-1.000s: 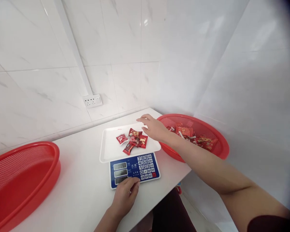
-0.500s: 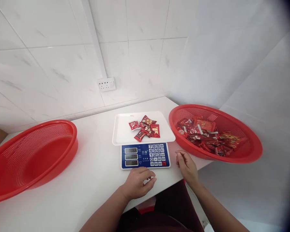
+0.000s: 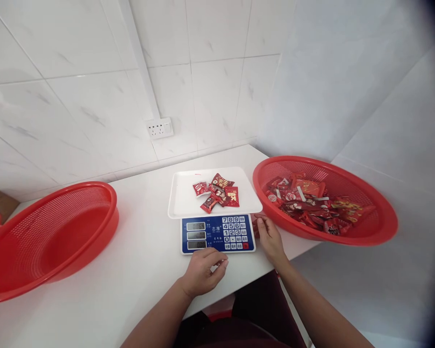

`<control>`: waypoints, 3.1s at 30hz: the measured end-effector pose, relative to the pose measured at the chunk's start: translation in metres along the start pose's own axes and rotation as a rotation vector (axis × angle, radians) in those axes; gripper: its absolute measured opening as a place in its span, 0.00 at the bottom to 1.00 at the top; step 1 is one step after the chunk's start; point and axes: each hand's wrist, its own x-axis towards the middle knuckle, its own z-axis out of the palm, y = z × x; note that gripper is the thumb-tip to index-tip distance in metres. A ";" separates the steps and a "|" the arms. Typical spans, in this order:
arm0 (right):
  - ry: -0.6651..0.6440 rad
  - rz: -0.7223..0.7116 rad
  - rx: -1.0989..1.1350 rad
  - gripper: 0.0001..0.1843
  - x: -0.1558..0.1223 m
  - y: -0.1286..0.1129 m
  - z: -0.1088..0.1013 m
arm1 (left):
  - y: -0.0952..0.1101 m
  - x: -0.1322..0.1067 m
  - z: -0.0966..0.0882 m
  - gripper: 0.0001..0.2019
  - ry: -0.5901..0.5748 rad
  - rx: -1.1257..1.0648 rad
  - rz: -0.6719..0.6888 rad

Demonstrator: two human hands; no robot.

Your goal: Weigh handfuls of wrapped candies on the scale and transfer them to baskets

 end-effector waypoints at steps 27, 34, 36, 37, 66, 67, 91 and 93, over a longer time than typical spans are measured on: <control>-0.028 0.021 0.114 0.24 0.000 0.009 -0.002 | -0.025 0.109 -0.045 0.16 -0.100 0.626 -0.472; -0.032 -0.002 0.089 0.23 -0.001 0.007 -0.002 | -0.015 0.108 -0.049 0.10 -0.018 0.542 -0.513; -0.026 -0.012 0.093 0.23 -0.001 0.006 -0.002 | -0.009 0.106 -0.051 0.10 0.015 0.501 -0.537; -0.018 -0.021 0.100 0.22 -0.001 0.006 -0.002 | -0.005 0.105 -0.052 0.10 0.028 0.478 -0.551; -0.366 0.084 -1.000 0.28 0.091 -0.097 -0.182 | -0.006 0.016 0.006 0.12 0.227 0.145 -0.070; -0.399 0.126 -1.094 0.34 0.092 -0.089 -0.182 | -0.006 0.016 0.007 0.12 0.227 0.125 -0.067; -0.508 0.227 -1.102 0.20 0.126 -0.081 -0.175 | -0.016 0.013 0.008 0.12 0.111 0.036 -0.200; -0.480 0.213 -1.136 0.28 0.114 -0.063 -0.170 | -0.016 0.012 0.010 0.11 0.093 0.027 -0.180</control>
